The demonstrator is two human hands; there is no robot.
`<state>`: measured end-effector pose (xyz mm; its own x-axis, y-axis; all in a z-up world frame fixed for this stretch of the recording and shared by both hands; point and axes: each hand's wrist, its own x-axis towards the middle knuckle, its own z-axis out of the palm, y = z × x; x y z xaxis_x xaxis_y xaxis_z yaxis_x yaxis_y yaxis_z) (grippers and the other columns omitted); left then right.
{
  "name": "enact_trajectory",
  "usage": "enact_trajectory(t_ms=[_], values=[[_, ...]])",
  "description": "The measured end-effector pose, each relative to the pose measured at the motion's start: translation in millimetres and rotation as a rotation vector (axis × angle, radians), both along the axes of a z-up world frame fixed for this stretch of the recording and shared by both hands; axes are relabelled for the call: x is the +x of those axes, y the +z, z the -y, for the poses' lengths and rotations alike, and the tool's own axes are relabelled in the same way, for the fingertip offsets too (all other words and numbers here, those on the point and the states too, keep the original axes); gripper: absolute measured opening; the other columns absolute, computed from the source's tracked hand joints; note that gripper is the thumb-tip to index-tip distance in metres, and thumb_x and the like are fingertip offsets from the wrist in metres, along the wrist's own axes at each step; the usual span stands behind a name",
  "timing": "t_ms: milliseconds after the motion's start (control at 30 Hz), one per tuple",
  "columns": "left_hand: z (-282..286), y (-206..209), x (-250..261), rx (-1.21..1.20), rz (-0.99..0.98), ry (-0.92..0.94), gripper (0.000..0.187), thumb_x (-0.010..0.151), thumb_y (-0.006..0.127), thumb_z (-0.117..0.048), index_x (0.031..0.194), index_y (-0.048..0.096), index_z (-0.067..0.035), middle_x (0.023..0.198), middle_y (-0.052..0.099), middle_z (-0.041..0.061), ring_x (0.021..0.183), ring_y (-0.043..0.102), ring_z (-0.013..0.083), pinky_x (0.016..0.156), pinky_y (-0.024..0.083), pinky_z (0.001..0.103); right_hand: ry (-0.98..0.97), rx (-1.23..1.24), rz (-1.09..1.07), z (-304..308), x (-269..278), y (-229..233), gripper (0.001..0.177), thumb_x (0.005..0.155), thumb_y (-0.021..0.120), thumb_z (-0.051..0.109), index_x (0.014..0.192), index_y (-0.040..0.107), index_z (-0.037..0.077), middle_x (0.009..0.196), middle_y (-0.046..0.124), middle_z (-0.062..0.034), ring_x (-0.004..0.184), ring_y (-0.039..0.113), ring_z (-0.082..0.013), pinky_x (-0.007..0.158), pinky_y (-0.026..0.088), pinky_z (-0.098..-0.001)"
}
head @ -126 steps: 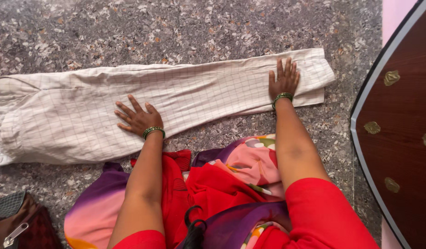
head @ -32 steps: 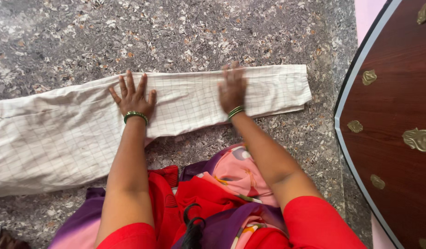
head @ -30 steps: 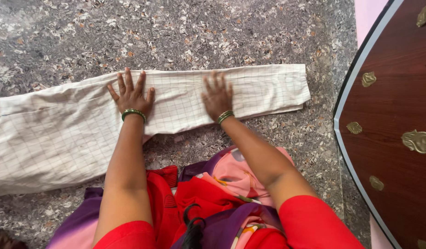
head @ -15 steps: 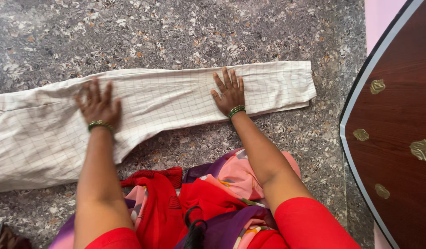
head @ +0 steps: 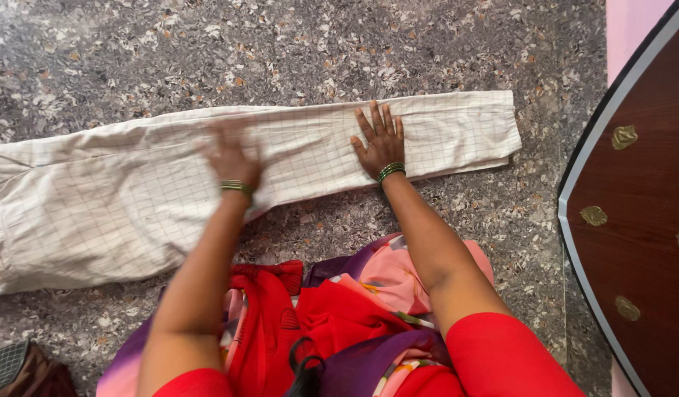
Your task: The person folds a shirt and a pair of pants on the floor and places them into a bag.
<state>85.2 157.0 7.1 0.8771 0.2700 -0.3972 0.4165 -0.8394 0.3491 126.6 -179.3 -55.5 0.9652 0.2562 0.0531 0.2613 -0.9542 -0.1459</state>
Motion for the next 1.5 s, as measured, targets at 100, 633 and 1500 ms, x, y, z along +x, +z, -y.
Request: enact_trajectory(t_ms=[100, 633, 1500], values=[[69.3, -10.6, -8.0, 0.059, -0.025, -0.324, 0.063, 0.105, 0.028, -0.057, 0.161, 0.005, -0.037, 0.168, -0.017, -0.001, 0.153, -0.020, 0.0219, 0.119, -0.015, 0.059, -0.010, -0.006, -0.021, 0.2, -1.2, 2.5, 0.063, 0.105, 0.039, 0.061, 0.162, 0.029, 0.037, 0.172, 0.016, -0.0043, 0.158, 0.016, -0.0322, 0.127, 0.011, -0.0552], [-113.9, 43.8, -35.1, 0.288, -0.302, 0.308, 0.059, 0.111, 0.024, -0.056, 0.166, 0.014, -0.037, 0.175, -0.019, -0.005, 0.165, -0.011, 0.0156, 0.131, -0.007, 0.060, 0.004, 0.023, 0.029, -0.9, 0.6, 5.2, 0.062, 0.105, 0.042, 0.059, 0.161, 0.032, 0.034, 0.171, 0.019, -0.0058, 0.157, 0.019, -0.0327, 0.125, 0.015, -0.0576], [6.7, -37.2, -73.5, 0.180, 0.135, -0.008, 0.070, 0.100, 0.038, -0.053, 0.164, 0.018, -0.036, 0.173, -0.007, 0.005, 0.158, -0.010, 0.0294, 0.123, -0.009, 0.059, -0.011, -0.128, -0.121, -89.6, -17.1, 37.3, 0.063, 0.110, 0.022, 0.057, 0.166, 0.018, 0.027, 0.174, 0.007, -0.0016, 0.160, 0.008, -0.0212, 0.128, 0.011, -0.0561]])
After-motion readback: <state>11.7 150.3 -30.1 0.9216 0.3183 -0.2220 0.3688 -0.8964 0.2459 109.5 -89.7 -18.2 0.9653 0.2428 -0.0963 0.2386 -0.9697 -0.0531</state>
